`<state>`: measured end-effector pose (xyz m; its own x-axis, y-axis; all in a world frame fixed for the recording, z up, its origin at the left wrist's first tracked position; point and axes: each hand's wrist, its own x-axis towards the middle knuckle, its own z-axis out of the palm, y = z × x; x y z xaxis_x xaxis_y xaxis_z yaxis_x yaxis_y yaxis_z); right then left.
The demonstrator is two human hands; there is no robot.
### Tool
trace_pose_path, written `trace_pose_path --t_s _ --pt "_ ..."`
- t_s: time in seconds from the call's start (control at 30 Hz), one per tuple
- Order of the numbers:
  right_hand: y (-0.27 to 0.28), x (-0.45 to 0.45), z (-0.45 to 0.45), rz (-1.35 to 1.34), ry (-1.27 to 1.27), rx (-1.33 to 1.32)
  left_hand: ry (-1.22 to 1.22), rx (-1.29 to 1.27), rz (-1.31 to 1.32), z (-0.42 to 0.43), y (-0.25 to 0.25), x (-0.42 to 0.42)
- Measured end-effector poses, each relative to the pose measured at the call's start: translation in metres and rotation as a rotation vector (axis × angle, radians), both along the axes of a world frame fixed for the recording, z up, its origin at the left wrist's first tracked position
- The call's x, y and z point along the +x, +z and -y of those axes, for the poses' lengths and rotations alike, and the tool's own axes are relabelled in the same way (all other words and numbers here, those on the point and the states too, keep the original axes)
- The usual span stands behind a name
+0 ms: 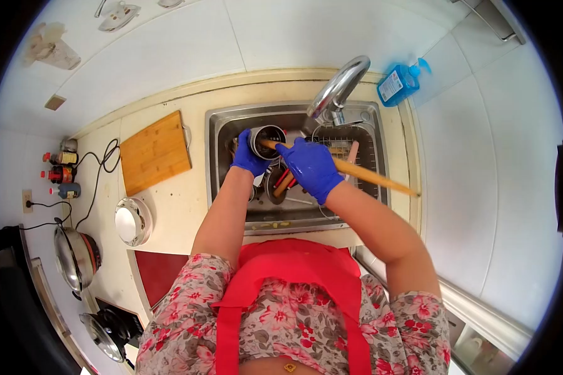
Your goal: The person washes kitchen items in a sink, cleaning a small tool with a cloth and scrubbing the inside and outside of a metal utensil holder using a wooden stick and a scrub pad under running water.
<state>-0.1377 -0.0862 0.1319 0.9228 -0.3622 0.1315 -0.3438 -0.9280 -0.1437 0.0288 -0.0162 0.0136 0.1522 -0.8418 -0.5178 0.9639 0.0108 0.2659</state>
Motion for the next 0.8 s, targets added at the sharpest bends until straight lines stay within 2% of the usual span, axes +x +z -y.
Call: trace_pose_path --t_s 0.07,0.1,0.17,0.2,0.23,0.3,0.33,0.37,0.4,0.43,0.47,0.5,0.53,0.57,0.6,0.63,0.7,0.73,0.77,0.8 --pt "-0.011 0.000 0.002 -0.010 -0.038 -0.002 0.218 0.056 -0.142 0.002 0.007 -0.008" --pt "-0.012 0.001 0.002 -0.018 -0.078 -0.002 0.223 0.058 -0.140 0.004 0.003 -0.009" --pt "-0.013 0.001 0.003 -0.085 -0.077 0.032 0.439 0.137 -0.004 0.010 -0.003 -0.010" --pt "-0.013 0.001 0.003 -0.151 -0.081 0.060 0.469 0.111 0.131 0.013 -0.005 -0.008" --pt "-0.012 0.002 0.002 -0.149 -0.080 0.056 0.471 0.107 0.132 0.014 -0.006 -0.009" --pt "-0.013 0.005 -0.003 -0.249 -0.149 0.177 0.575 0.306 0.333 0.015 -0.009 -0.018" --pt "-0.016 0.001 0.002 -0.253 -0.153 0.176 0.534 0.285 0.373 0.013 -0.009 -0.020" --pt "-0.021 -0.005 0.012 -0.198 -0.051 0.309 0.534 0.283 0.370 0.009 -0.013 -0.018" --pt "-0.027 -0.010 0.022 -0.141 0.052 0.441 0.378 0.246 0.334 0.003 -0.028 -0.013" --pt "-0.038 -0.014 0.031 -0.141 0.053 0.441 0.223 0.212 0.298 -0.002 -0.030 -0.012" --pt "-0.049 -0.018 0.038 -0.099 0.126 0.562 0.171 0.257 0.217 -0.005 -0.034 -0.014" --pt "-0.055 -0.020 0.042 -0.056 0.198 0.681 0.170 0.257 0.218 -0.011 -0.024 -0.015" --pt "-0.041 -0.019 0.038 -0.054 0.193 0.678 0.150 0.167 0.109 -0.016 -0.005 -0.015" --pt "-0.013 -0.017 0.028 -0.180 -0.008 0.940 0.134 0.077 -0.002 -0.017 0.010 -0.015" --pt "0.003 -0.020 0.020 -0.315 -0.216 1.196 0.111 0.095 0.020 -0.017 0.016 -0.015" --pt "-0.001 -0.024 0.014 -0.323 -0.210 1.193 0.120 0.094 0.017 -0.018 0.010 -0.015" --pt "-0.010 -0.029 0.006 -0.028 -0.118 0.897 0.095 0.093 0.031 -0.018 0.001 -0.007" --pt "-0.007 -0.035 0.005 -0.030 -0.117 0.897 0.031 0.035 -0.022 -0.022 0.000 -0.004" --pt "-0.002 -0.043 0.007 -0.039 -0.085 0.578 0.031 0.036 -0.024 -0.027 -0.001 0.002" --pt "0.007 -0.047 0.007 -0.044 -0.056 0.260 -0.119 0.057 0.019 -0.033 -0.005 0.012"
